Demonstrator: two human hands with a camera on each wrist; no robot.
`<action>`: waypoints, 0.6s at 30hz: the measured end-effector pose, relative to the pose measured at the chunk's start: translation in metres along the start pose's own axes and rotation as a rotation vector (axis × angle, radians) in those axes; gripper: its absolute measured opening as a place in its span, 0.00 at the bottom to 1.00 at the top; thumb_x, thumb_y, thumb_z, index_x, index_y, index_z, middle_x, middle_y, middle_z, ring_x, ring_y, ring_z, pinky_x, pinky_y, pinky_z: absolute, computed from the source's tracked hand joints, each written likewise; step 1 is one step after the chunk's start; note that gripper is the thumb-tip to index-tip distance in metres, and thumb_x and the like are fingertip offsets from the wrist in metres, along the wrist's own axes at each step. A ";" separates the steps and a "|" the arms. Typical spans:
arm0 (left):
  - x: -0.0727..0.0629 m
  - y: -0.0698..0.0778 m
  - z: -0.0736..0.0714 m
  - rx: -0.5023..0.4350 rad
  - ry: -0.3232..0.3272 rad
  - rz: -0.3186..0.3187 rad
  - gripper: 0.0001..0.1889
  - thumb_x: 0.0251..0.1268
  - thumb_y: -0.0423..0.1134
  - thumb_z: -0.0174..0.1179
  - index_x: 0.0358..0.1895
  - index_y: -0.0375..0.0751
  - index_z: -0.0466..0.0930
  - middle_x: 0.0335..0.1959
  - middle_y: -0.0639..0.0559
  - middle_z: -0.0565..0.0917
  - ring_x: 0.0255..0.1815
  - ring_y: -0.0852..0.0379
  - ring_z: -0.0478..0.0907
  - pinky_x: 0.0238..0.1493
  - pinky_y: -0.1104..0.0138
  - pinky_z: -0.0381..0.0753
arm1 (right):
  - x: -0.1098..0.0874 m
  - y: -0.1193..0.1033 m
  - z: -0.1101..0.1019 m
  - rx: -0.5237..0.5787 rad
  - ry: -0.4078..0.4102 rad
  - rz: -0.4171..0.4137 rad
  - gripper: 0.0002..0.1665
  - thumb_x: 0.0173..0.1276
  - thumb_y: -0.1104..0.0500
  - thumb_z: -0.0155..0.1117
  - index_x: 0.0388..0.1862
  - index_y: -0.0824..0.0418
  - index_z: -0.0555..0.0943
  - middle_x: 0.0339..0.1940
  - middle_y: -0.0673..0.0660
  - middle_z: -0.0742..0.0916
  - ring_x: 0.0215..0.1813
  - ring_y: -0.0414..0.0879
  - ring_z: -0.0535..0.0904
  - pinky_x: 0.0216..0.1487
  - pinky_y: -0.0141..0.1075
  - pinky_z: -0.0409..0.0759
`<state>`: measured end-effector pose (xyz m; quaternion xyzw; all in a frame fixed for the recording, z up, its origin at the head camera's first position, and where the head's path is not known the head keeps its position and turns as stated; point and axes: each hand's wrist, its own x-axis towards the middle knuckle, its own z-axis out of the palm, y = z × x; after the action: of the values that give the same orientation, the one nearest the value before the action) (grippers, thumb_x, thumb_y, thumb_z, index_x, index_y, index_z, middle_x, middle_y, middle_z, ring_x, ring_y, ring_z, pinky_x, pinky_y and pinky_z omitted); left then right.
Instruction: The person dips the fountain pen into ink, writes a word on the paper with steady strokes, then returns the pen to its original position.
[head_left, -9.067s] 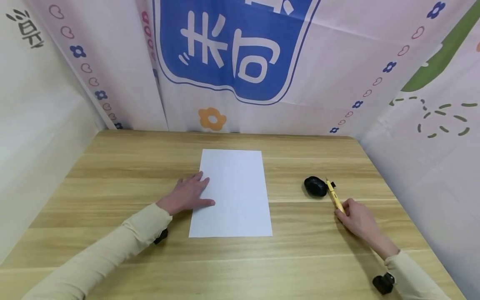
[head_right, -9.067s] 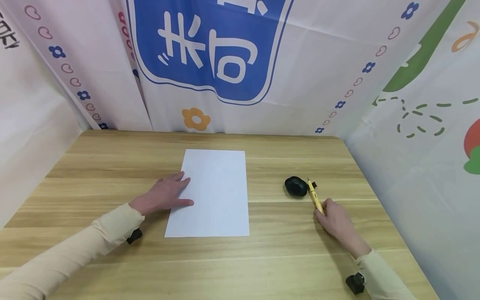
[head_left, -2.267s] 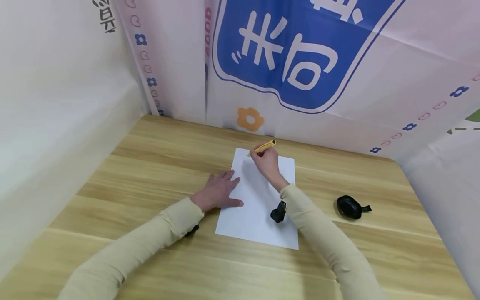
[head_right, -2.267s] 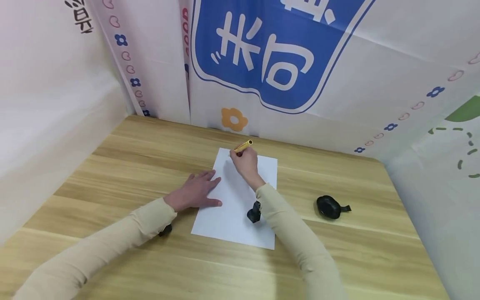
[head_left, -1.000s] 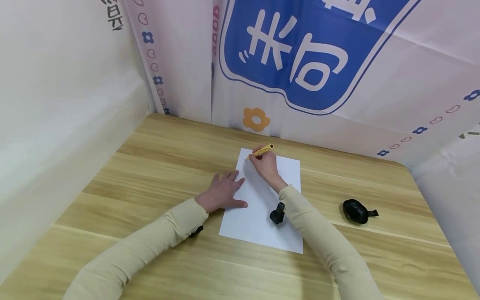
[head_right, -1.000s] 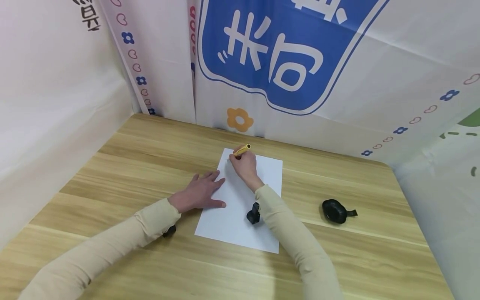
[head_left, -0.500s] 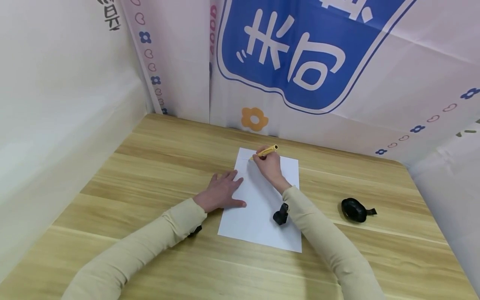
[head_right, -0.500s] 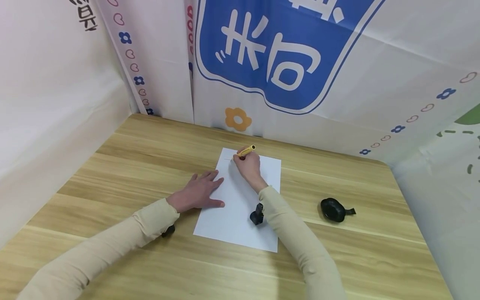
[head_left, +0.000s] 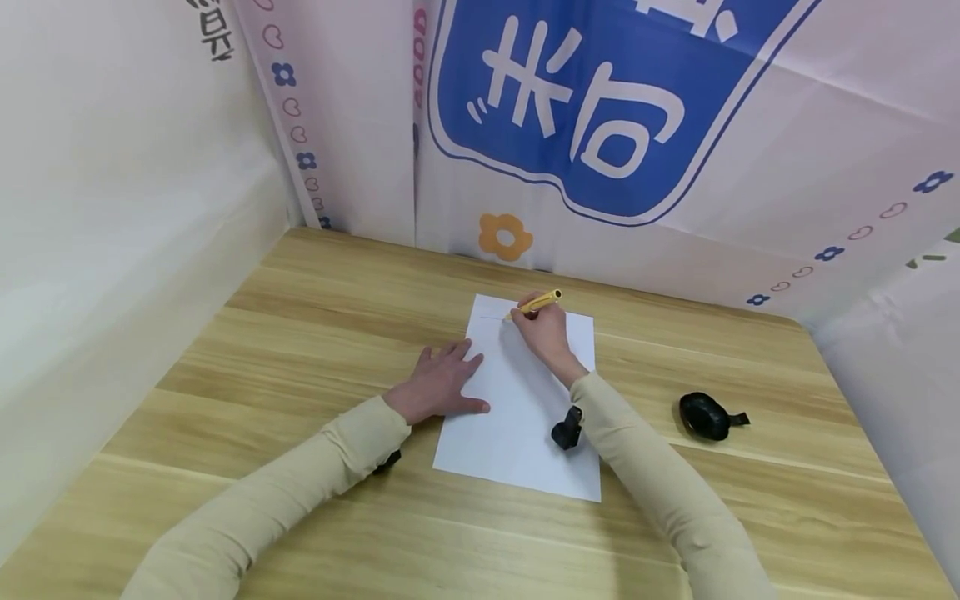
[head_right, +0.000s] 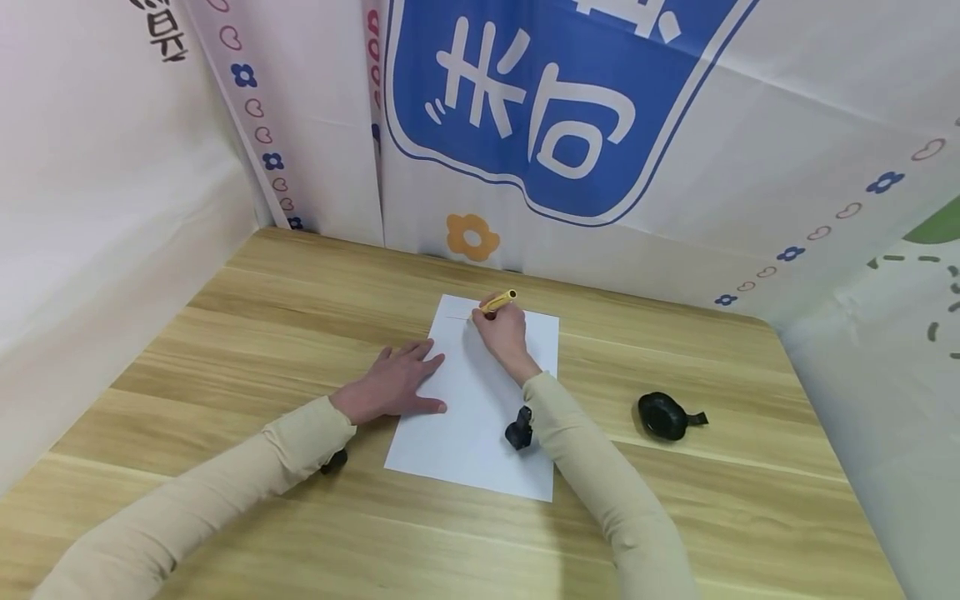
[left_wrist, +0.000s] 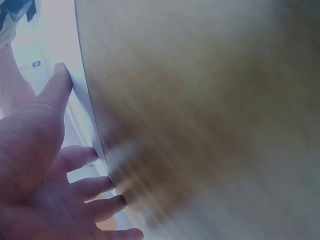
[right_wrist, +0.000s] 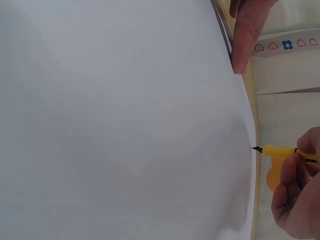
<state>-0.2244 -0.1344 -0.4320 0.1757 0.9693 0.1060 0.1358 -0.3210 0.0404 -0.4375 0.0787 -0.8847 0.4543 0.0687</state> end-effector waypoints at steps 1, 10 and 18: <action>0.000 0.000 0.000 -0.004 0.000 0.001 0.44 0.57 0.64 0.58 0.72 0.44 0.59 0.76 0.40 0.52 0.76 0.40 0.49 0.70 0.38 0.50 | 0.000 0.001 -0.001 -0.005 0.003 0.002 0.08 0.62 0.62 0.61 0.38 0.66 0.79 0.33 0.61 0.83 0.33 0.45 0.75 0.33 0.29 0.72; 0.000 0.000 -0.002 -0.007 -0.001 0.006 0.44 0.57 0.64 0.59 0.72 0.43 0.59 0.76 0.39 0.52 0.76 0.39 0.49 0.69 0.38 0.50 | -0.001 0.007 -0.009 0.007 0.024 0.038 0.08 0.63 0.62 0.62 0.38 0.66 0.79 0.33 0.60 0.83 0.32 0.44 0.74 0.32 0.28 0.71; 0.001 0.000 0.000 0.006 -0.014 0.000 0.44 0.57 0.64 0.58 0.73 0.44 0.57 0.76 0.40 0.51 0.77 0.39 0.48 0.70 0.38 0.49 | -0.003 0.011 -0.017 -0.001 0.054 0.042 0.08 0.61 0.62 0.62 0.37 0.65 0.80 0.30 0.58 0.82 0.31 0.42 0.73 0.32 0.28 0.70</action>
<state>-0.2255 -0.1338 -0.4319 0.1766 0.9686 0.1018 0.1420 -0.3194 0.0603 -0.4367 0.0476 -0.8842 0.4572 0.0828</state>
